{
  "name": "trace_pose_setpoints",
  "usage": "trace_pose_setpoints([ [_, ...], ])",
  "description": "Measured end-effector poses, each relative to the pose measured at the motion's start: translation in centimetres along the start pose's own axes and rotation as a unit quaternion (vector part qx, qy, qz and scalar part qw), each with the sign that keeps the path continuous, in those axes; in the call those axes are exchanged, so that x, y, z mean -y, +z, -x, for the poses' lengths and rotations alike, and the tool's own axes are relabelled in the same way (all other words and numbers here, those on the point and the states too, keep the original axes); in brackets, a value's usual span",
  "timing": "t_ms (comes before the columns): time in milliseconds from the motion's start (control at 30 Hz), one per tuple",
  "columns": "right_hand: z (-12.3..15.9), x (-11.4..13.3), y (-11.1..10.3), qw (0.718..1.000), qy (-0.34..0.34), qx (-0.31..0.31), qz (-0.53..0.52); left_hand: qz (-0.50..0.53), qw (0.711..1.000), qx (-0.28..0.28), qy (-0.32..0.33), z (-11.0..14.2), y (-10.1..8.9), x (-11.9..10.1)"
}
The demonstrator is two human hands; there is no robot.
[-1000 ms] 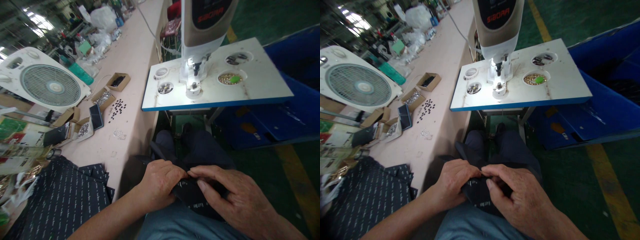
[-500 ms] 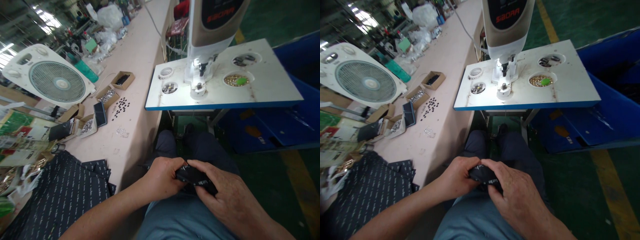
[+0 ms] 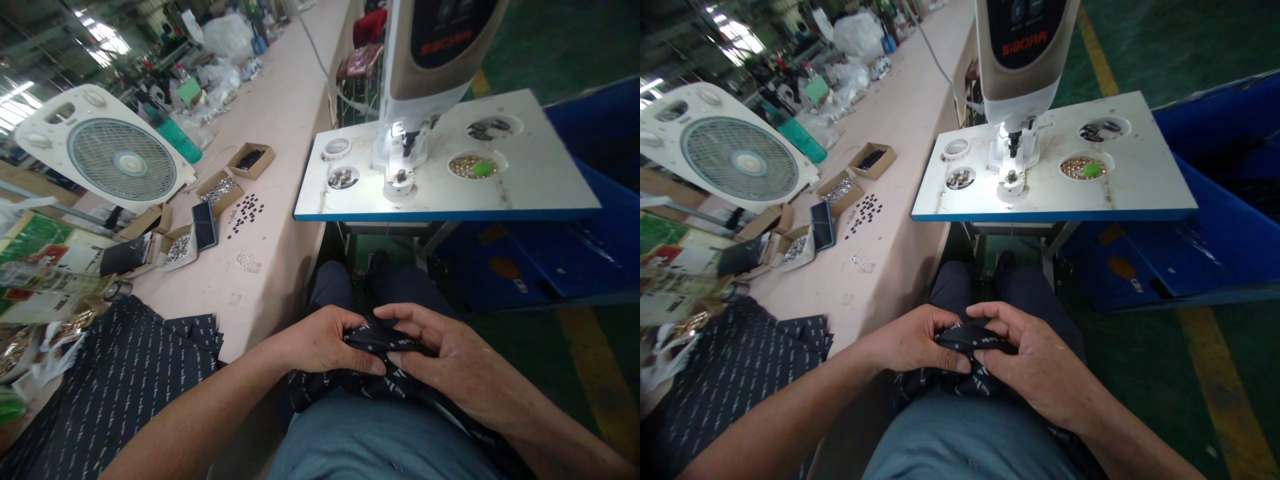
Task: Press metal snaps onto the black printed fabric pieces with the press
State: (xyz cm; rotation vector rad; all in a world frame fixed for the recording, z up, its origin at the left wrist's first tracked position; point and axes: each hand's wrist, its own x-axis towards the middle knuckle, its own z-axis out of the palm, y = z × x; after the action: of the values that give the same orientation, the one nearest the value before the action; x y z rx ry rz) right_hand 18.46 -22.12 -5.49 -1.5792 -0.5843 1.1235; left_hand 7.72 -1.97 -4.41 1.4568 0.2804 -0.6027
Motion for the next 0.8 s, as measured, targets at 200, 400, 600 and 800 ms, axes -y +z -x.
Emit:
trace_pose_setpoints([
  [200,-0.1,-0.2,0.0,0.999,0.015,0.013,-0.031,0.02,1.0,-0.004,-0.01,0.3,0.3,0.2],
  [400,-0.5,0.4,-0.2,1.0,0.007,0.012,0.001,0.075,0.996,-0.045,-0.011,0.1,0.9,0.4],
  [600,-1.4,0.0,-0.6,0.999,-0.017,0.028,-0.017,0.189,0.979,-0.072,-0.008,-0.2,1.9,1.2],
  [800,-2.5,-1.8,-0.9,0.989,0.001,0.048,-0.143,0.304,0.949,-0.086,0.004,-1.1,2.8,2.0],
])
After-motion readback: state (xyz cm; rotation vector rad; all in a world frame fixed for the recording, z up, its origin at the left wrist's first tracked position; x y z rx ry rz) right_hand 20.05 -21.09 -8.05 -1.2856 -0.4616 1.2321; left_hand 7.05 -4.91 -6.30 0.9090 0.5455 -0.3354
